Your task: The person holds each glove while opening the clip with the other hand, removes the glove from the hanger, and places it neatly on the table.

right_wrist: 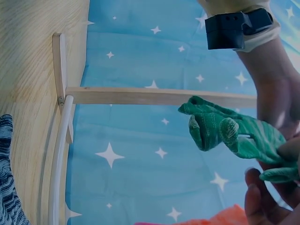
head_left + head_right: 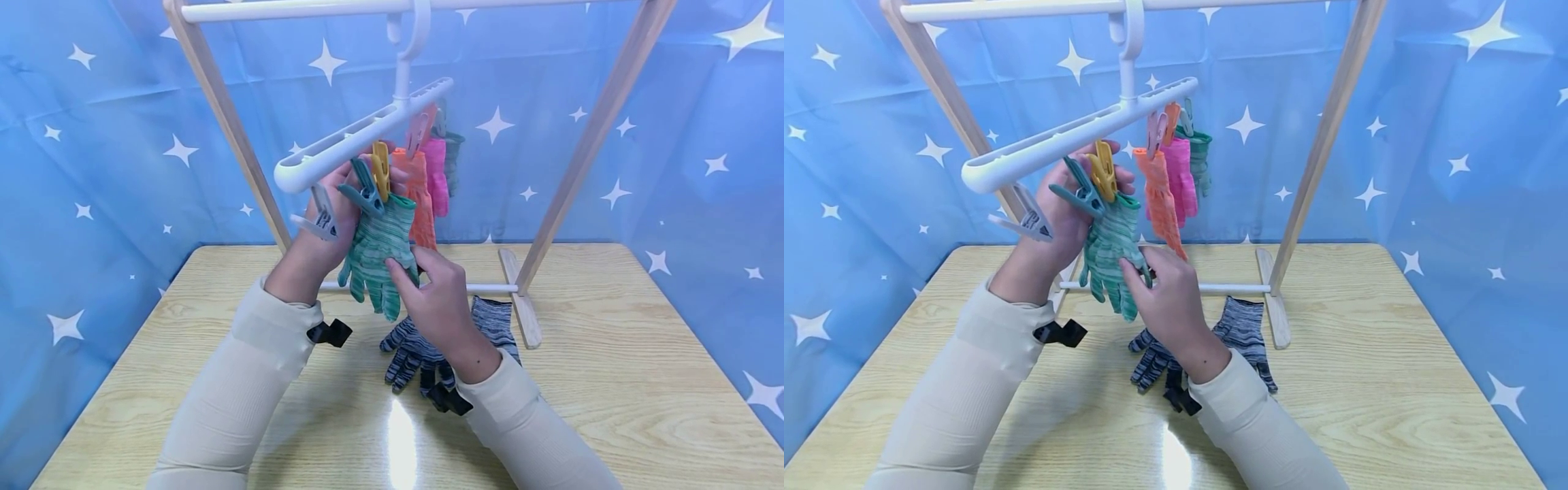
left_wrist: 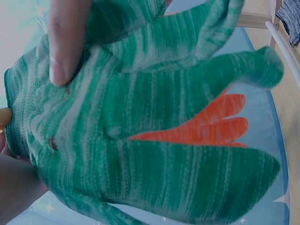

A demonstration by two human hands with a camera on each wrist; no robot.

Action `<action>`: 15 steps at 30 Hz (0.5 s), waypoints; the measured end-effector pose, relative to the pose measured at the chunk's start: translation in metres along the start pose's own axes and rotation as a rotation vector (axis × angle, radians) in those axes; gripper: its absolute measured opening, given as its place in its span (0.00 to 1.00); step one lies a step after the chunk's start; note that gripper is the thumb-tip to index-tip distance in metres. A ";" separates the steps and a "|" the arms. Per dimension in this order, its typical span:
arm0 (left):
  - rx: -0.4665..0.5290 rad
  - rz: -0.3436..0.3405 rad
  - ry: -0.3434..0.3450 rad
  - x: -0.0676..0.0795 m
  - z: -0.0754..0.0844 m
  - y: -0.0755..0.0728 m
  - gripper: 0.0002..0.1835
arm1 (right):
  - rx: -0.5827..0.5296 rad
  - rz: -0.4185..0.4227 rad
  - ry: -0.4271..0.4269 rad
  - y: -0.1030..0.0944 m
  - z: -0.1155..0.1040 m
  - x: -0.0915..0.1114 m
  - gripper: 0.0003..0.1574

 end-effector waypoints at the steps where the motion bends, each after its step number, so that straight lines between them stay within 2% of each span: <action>1: 0.002 0.002 -0.004 0.000 0.001 0.001 0.23 | -0.001 -0.002 0.001 0.000 0.000 0.000 0.10; 7: 0.057 -0.012 -0.007 0.000 0.003 0.002 0.23 | -0.013 -0.006 0.007 0.000 0.000 -0.001 0.10; 15: 0.032 0.011 0.015 -0.002 0.001 0.001 0.22 | -0.010 -0.009 0.015 0.000 0.000 0.000 0.11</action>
Point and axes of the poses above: each hand's wrist, its own x-axis away from the middle knuckle, its own y-axis out of the palm, z = x × y, the point moved 2 cm from there along -x, towards the middle knuckle, and after that the axes turned 9 degrees about y, right-handed, at the moved point
